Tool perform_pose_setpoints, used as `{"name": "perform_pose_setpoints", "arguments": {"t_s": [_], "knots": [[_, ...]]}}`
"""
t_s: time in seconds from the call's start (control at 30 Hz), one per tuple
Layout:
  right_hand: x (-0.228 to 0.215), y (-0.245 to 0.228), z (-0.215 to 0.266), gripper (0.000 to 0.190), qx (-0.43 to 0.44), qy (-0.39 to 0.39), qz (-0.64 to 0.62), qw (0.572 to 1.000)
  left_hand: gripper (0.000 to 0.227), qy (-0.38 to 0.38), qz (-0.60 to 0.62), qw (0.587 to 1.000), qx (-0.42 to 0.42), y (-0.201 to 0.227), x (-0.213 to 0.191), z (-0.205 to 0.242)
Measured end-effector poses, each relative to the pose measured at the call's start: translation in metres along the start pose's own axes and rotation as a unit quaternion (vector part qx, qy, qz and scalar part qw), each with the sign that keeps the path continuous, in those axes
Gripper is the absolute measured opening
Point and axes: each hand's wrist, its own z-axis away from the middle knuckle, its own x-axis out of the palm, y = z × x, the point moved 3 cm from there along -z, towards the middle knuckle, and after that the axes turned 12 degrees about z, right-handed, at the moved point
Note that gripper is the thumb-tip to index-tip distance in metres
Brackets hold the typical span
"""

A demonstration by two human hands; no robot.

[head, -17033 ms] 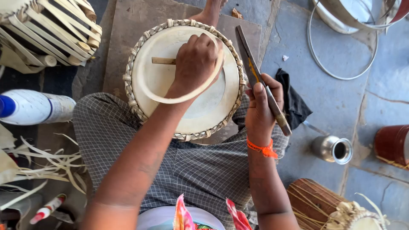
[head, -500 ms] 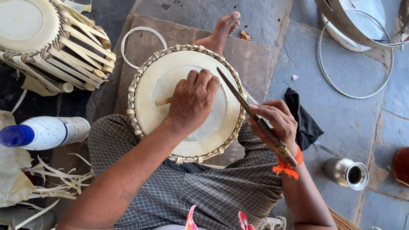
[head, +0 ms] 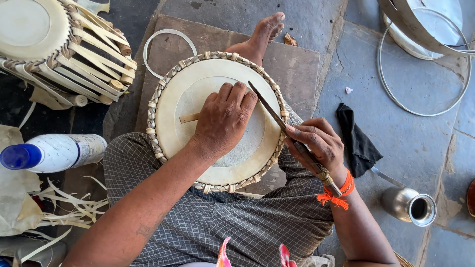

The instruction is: The person sits on the floor and uses a knife to cut a white plastic ring around the edge of a drum head. They then use a small tool to rub the surface of the drum head.

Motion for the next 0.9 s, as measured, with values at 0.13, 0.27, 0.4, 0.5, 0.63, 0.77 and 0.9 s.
{"name": "perform_pose_setpoints", "arguments": {"t_s": [0.13, 0.27, 0.4, 0.5, 0.63, 0.77, 0.9], "knots": [[-0.001, -0.007, 0.004, 0.035, 0.006, 0.011, 0.0, 1.0, 0.024, -0.002, 0.006, 1.0, 0.006, -0.001, 0.0, -0.001], [-0.005, -0.016, 0.012, 0.035, 0.026, 0.014, 0.003, 1.0, 0.021, -0.012, 0.002, 1.0, 0.013, -0.001, 0.0, -0.001], [-0.005, -0.024, 0.017, 0.035, 0.049, 0.018, 0.012, 0.999, 0.02, -0.012, 0.001, 1.0, 0.015, -0.001, 0.0, -0.002], [-0.004, -0.023, 0.013, 0.034, 0.047, 0.024, 0.018, 0.998, 0.019, -0.008, -0.002, 1.0, 0.013, -0.001, 0.0, -0.001], [-0.004, -0.026, 0.01, 0.032, 0.045, 0.017, 0.025, 0.999, 0.019, -0.012, 0.011, 1.0, 0.009, -0.001, 0.001, -0.001], [-0.006, -0.034, 0.016, 0.032, 0.051, 0.022, 0.032, 0.998, 0.018, -0.013, 0.013, 1.0, 0.023, -0.003, 0.003, 0.0], [-0.007, -0.041, 0.027, 0.033, 0.072, 0.037, 0.021, 0.996, 0.015, -0.004, 0.031, 0.999, 0.036, -0.004, 0.004, 0.0]]}}
